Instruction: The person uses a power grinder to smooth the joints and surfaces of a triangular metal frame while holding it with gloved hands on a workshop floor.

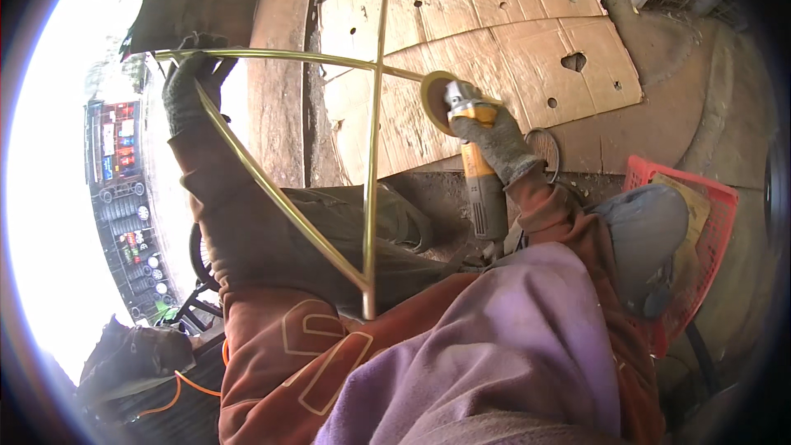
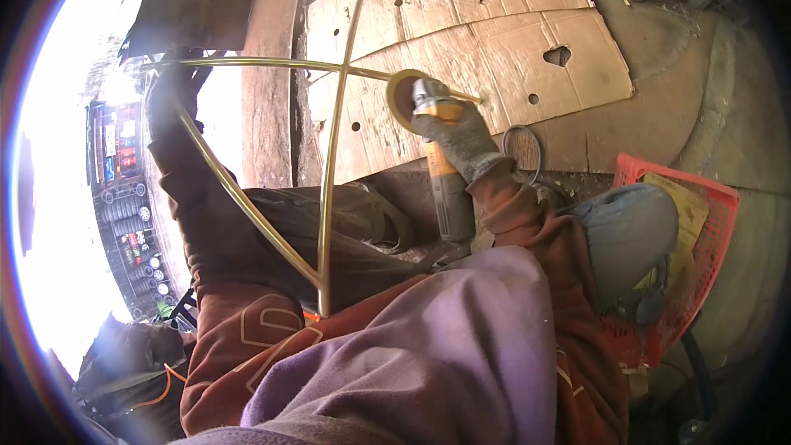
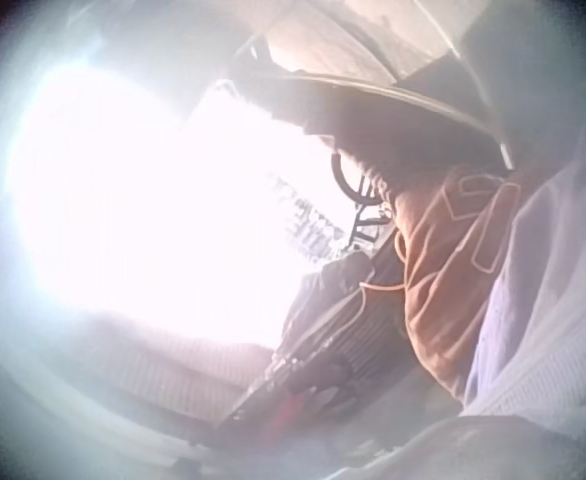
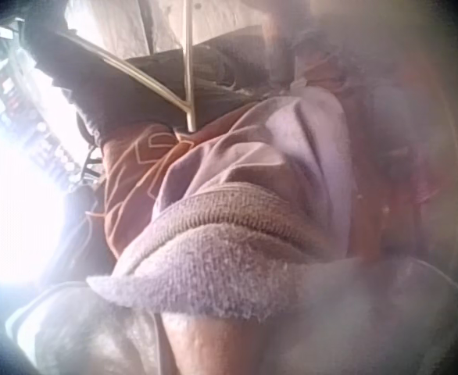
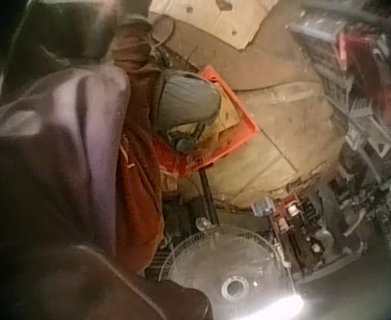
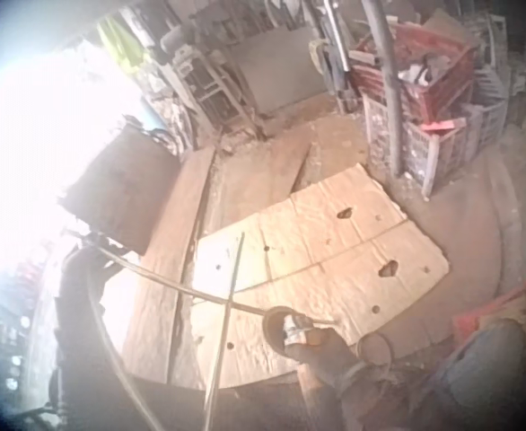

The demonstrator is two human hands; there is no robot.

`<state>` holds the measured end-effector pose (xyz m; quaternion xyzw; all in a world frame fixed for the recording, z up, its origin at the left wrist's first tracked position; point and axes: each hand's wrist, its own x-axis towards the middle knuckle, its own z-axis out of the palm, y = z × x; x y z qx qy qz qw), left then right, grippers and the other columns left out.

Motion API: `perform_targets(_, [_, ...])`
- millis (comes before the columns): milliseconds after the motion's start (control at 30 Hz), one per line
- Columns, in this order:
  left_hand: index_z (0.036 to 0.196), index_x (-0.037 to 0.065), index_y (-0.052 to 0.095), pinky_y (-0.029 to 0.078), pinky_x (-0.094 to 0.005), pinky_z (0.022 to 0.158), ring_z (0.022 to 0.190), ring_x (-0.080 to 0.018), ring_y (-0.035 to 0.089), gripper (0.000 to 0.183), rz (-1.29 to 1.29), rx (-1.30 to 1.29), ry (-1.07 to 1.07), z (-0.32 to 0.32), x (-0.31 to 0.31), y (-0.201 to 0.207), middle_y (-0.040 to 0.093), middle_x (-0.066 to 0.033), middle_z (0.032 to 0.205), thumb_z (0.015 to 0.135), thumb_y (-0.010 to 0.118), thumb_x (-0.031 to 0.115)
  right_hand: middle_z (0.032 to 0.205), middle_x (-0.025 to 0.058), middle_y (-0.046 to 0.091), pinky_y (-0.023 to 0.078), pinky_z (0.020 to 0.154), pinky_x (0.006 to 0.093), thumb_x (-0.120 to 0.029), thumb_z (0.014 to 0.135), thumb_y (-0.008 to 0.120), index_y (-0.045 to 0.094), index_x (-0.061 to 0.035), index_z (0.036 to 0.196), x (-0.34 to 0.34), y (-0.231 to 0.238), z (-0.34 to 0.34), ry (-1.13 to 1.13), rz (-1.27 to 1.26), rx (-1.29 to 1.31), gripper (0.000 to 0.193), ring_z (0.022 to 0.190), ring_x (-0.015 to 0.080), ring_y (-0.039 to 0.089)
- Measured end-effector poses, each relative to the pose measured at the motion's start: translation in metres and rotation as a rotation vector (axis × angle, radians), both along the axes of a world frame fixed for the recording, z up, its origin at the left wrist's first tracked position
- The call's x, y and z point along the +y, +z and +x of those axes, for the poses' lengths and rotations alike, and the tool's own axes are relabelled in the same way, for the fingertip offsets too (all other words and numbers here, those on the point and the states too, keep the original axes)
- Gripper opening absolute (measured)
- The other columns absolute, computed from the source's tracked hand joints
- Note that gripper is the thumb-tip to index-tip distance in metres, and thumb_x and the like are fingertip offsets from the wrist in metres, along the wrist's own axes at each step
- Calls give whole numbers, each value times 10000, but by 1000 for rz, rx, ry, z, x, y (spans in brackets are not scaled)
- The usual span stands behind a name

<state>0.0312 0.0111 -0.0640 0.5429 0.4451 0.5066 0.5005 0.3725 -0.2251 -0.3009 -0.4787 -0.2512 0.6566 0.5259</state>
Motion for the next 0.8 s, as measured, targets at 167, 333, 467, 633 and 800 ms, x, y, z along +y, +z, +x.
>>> perform_targets(167, [1220, -7, 571, 521, -643, 957, 1072, -378, 640, 343, 60, -58, -98, 9, -8, 6, 645, -177, 1115, 881, 567, -58, 911, 2, 670, 536, 688, 255, -203, 827, 805, 672, -50, 1092, -1, 22, -8, -10, 23, 83, 334, 784, 93, 637])
perform_targets(333, [1253, -10, 556, 479, -659, 1005, 1076, -378, 639, 391, 36, -152, -200, 18, -14, 11, 643, -177, 1128, 867, 601, -56, 968, 35, 670, 543, 702, 260, -191, 828, 794, 616, -23, 1170, -2, 24, -9, -18, 68, 58, 420, 807, 103, 643])
perform_targets(467, [1268, -12, 551, 462, -651, 1032, 1091, -379, 631, 404, 62, -146, -162, 20, -22, 12, 641, -192, 1128, 869, 605, -47, 903, 21, 680, 543, 698, 257, -145, 818, 787, 673, -41, 1089, -4, 21, 7, -24, -16, 73, 312, 767, 98, 644])
perform_targets(633, [1298, -34, 513, 501, -583, 1006, 1082, -378, 631, 425, 104, -128, -182, 48, -29, 20, 619, -201, 1137, 882, 601, -26, 897, 6, 678, 540, 686, 246, -191, 826, 794, 690, -64, 1079, -1, 33, -10, -76, 112, 43, 302, 760, 96, 641])
perform_targets(800, [1314, -62, 493, 545, -514, 955, 1056, -366, 642, 443, 202, 125, -22, 58, -49, 34, 613, -212, 1120, 883, 585, -25, 883, 25, 665, 536, 650, 257, -225, 807, 825, 598, -20, 1192, -4, 24, 12, 39, -38, 63, 492, 706, 110, 626])
